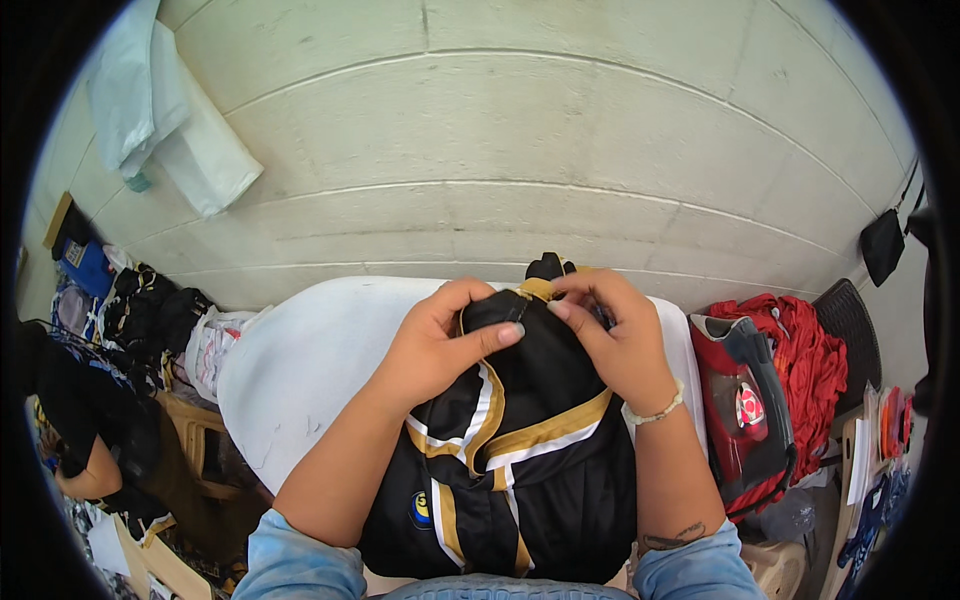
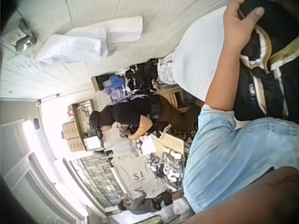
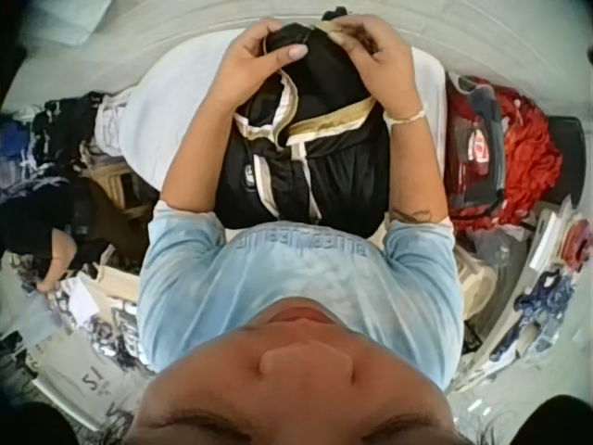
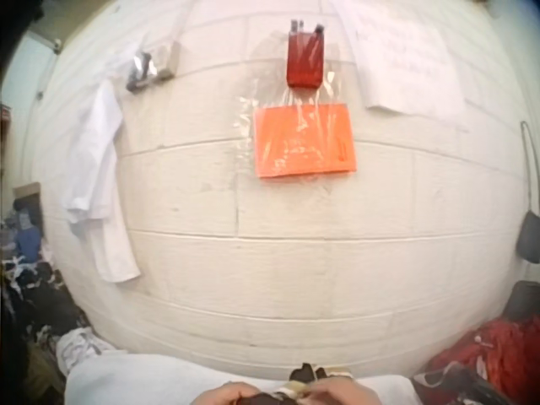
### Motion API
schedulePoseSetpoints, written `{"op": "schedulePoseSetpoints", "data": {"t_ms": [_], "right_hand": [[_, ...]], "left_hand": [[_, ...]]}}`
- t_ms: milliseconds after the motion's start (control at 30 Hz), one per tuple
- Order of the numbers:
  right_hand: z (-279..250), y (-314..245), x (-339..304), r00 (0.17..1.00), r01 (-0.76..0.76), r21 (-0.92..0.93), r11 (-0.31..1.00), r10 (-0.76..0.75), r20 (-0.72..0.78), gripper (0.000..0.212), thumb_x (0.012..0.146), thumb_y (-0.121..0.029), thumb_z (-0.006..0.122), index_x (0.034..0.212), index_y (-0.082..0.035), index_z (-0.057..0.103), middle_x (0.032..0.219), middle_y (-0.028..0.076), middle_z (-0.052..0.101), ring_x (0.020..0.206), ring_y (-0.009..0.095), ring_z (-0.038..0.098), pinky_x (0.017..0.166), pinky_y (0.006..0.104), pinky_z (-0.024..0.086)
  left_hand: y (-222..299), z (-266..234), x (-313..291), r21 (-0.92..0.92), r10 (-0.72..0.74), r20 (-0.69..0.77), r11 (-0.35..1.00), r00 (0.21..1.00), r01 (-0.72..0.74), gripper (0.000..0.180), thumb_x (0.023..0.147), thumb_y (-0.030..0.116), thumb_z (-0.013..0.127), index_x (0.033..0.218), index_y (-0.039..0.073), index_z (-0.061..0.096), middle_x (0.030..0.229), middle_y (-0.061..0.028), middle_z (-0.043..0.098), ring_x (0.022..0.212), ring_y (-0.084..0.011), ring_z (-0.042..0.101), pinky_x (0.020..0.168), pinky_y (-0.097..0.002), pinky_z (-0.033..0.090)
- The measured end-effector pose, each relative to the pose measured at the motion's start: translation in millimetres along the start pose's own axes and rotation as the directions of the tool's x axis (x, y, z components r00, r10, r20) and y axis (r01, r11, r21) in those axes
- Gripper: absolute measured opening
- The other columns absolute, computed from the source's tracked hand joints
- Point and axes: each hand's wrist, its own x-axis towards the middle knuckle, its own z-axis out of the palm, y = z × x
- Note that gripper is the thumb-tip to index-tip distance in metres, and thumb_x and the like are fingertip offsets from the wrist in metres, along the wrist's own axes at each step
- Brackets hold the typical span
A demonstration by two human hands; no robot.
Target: The person uses a small knife to cut off tags and loose threads from a pair of black athletic shorts with gold stripes. They repeatedly flip the garment to access different areas, including the waistband and leg openings, and remove small fabric pieces.
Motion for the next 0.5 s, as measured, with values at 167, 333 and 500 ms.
{"op": "schedulePoseSetpoints", "data": {"t_ms": [167, 333, 500], "right_hand": [[-11, 13, 1, 0.936, -0.339, -0.163, 0.926, 0.349, 0.037, 0.045, 0.091, -0.022, 0.079, 0.121, 0.003, 0.055, 0.091, 0.011, 0.066, 0.081, 0.02, 0.062, 0.077, 0.0329, 0.052], [-5, 12, 2, 0.978, -0.181, 0.136, 0.974, 0.193, -0.083, 0.036, 0.093, -0.016, 0.077, 0.118, 0.002, 0.059, 0.094, 0.01, 0.065, 0.084, 0.017, 0.061, 0.08, 0.0313, 0.052], [2, -1, -5, 0.999, -0.054, 0.293, 0.955, 0.051, 0.018, 0.039, 0.093, -0.013, 0.078, 0.126, 0.0, 0.062, 0.099, 0.007, 0.066, 0.088, 0.013, 0.061, 0.083, 0.0294, 0.052]], "left_hand": [[3, 6, 0, -0.124, 0.044, -0.098, 0.991, 0.994, -0.056, 0.025, 0.096, 0.009, 0.074, 0.118, -0.001, 0.067, 0.103, -0.0012, 0.07, 0.096, -0.0081, 0.064, 0.085, -0.0236, 0.051], [2, 5, 1, -0.121, -0.012, -0.137, 0.993, 0.991, -0.005, 0.023, 0.098, 0.006, 0.071, 0.119, -0.002, 0.066, 0.108, -0.0038, 0.071, 0.099, -0.01, 0.065, 0.089, -0.0255, 0.052], [-2, 2, 1, -0.119, -0.026, -0.126, 0.993, 0.992, 0.011, 0.019, 0.098, 0.007, 0.071, 0.116, 0.0, 0.067, 0.104, -0.0026, 0.072, 0.094, -0.0087, 0.065, 0.087, -0.0244, 0.052]]}}
